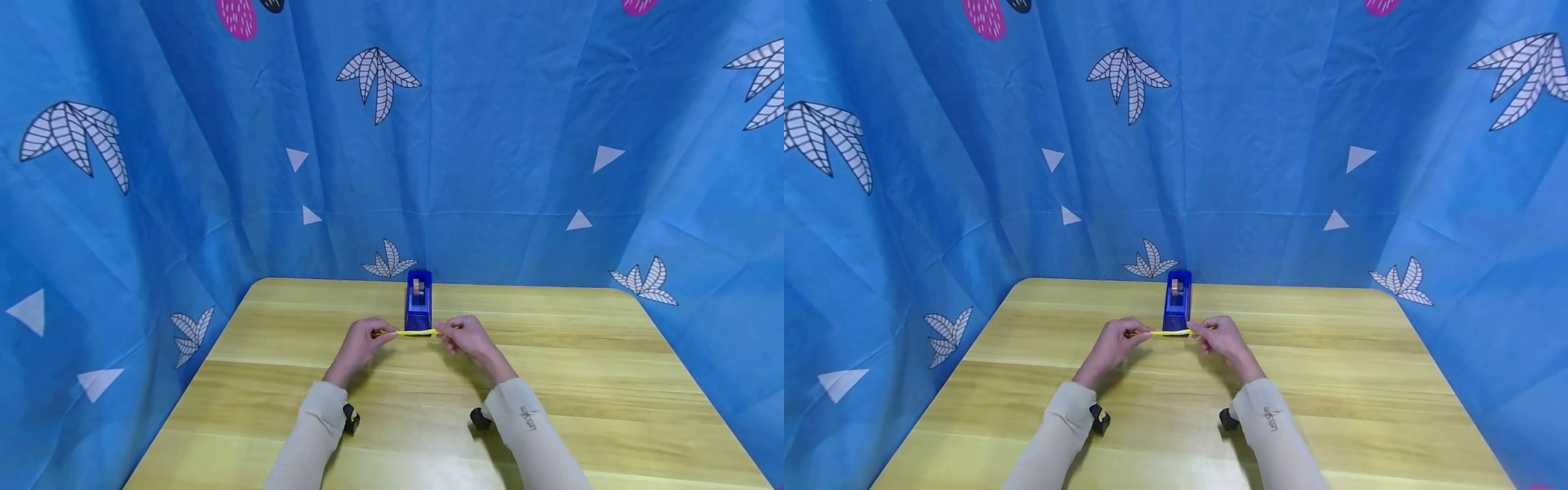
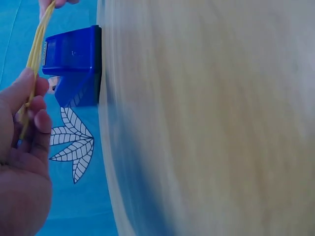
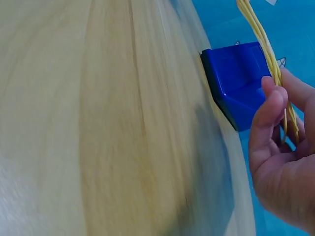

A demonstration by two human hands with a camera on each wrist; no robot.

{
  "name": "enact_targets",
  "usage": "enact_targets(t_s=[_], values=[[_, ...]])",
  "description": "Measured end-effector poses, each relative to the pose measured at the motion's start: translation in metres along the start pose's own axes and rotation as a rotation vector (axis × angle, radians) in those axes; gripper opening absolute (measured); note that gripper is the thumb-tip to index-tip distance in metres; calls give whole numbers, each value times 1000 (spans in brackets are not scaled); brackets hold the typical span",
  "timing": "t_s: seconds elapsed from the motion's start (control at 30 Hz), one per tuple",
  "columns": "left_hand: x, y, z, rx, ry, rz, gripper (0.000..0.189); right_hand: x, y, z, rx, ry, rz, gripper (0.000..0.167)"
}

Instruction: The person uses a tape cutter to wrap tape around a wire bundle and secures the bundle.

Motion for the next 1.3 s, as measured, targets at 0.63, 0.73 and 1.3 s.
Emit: enact_targets(t_s=[0.63, 0.73, 1.3], values=[[-11, -4, -13, 15, -148, 77, 33, 4, -15, -2, 245, 119, 190, 25], [-12, -6, -14, 113, -166, 93, 33, 4, -15, -1, 245, 119, 193, 26], [-12, -7, -8, 182, -92, 71, 23, 1, -7, -1, 77, 99, 165, 32]])
Point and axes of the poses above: each hand's wrist, its own x-axis away from the middle knuckle, its own z-axis out of the back of the hand, y = z × x, the point moved 4 cm from there along -x, towards the middle knuckle, and after that the axes turned 14 degrees about -y, right-handed, at the moved point
